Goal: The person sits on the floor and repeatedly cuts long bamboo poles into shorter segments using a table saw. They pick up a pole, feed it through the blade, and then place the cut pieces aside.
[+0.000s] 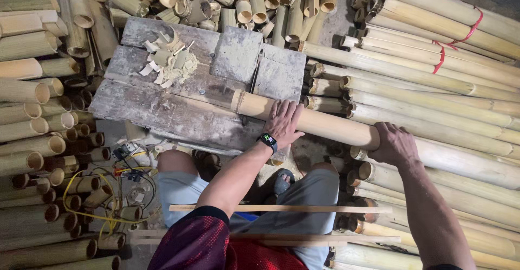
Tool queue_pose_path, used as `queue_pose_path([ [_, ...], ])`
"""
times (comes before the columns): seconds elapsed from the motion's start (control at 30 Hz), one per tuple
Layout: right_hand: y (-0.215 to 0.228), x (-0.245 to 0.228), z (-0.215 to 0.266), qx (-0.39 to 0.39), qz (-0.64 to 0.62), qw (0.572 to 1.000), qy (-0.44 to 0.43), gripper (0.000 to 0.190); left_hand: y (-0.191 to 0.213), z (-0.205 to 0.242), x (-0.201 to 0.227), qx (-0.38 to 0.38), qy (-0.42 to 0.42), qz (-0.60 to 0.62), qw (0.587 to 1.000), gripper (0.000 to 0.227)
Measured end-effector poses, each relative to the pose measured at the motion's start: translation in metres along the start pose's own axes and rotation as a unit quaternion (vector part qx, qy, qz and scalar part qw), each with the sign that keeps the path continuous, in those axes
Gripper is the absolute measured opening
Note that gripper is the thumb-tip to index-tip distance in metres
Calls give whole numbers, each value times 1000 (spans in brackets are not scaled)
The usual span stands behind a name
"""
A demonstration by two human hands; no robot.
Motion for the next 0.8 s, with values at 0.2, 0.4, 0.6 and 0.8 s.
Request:
queue_pose_path([
  [0.2, 1, 3, 0, 72, 16, 997, -7, 81, -4, -32, -9, -103, 28, -16, 994, 77],
  [0.4, -2, 4, -9, 40, 29, 999, -9, 83, -1, -43, -6, -96, -59, 8, 994, 86],
  [0.6, -11, 15, -18, -92, 10, 994, -63, 85, 21, 4, 1, 173, -74, -8, 982, 98],
  [0.8, -7, 11, -20, 47, 13, 999, -11, 74, -16, -49, -15, -156, -2, -76, 985, 88],
])
Point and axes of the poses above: each hand's wrist, its own z-axis away from the middle knuckle, its own y-axis out of the back of the hand, x = y × z, the point moved 9 cm from there along -z, towards the middle knuckle, and after that the axes turned 2 degrees about -x, right-handed, at the moved point
